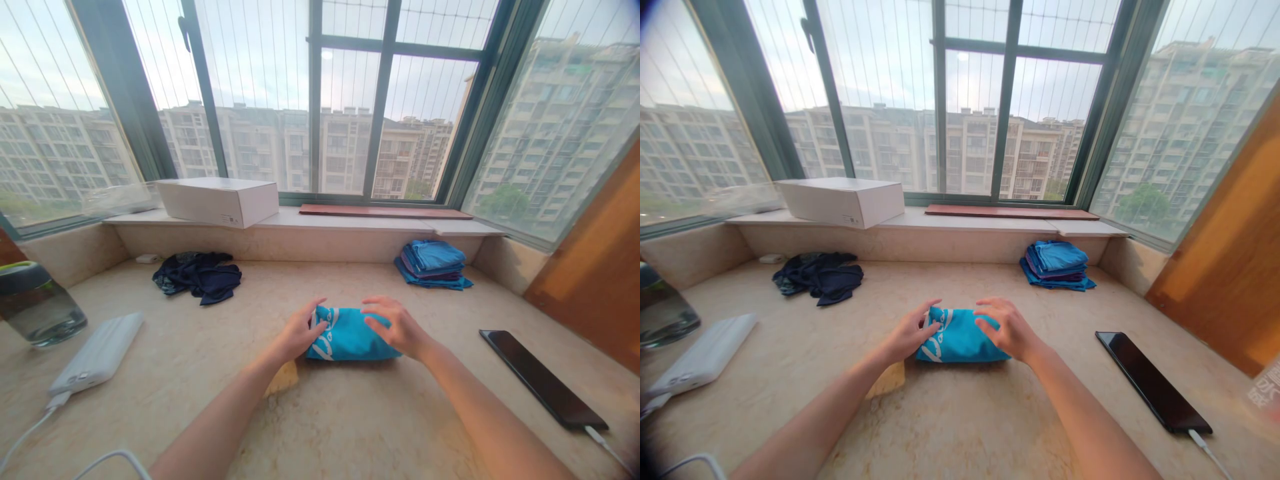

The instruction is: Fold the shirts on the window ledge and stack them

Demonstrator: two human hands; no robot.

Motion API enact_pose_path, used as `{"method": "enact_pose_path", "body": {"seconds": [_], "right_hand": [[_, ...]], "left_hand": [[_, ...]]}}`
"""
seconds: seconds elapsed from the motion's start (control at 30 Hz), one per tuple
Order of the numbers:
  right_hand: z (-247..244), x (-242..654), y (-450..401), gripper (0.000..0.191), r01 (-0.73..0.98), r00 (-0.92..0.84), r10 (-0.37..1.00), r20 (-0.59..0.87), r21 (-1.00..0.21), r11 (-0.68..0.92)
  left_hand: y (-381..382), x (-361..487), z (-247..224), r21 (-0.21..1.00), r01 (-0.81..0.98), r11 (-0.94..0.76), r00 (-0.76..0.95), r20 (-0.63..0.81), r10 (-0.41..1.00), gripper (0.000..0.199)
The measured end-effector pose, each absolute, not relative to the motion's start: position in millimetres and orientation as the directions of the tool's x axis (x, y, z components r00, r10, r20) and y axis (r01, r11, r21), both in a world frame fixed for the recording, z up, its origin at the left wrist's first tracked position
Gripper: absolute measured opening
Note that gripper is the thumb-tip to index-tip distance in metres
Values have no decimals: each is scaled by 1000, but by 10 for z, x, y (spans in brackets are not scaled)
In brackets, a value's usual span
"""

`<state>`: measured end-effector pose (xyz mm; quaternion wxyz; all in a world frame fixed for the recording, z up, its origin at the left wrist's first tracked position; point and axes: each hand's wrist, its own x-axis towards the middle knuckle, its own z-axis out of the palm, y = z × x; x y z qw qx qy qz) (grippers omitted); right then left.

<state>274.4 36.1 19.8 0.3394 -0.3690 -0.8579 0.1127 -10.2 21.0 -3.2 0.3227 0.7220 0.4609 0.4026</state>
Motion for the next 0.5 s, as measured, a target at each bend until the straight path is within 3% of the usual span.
{"method": "enact_pose_path", "body": {"seconds": [0.1,0.3,0.37,0.5], "right_hand": [[201,2749,281,32,502,-716,625,312,-392,771],[157,2645,269,48,563,-739,643,201,-340,753],[148,2627,270,48,563,-743,638,202,-327,759],[151,2608,234,53,563,-742,641,198,-337,755]], "left_hand": [[246,-129,-68,692,566,-448,256,369,893,38],[158,-128,115,264,740,-619,411,551,726,31],[101,-82,173,172,713,-680,515,529,674,35],[69,-6,179,167,756,-633,572,302,763,47]]}}
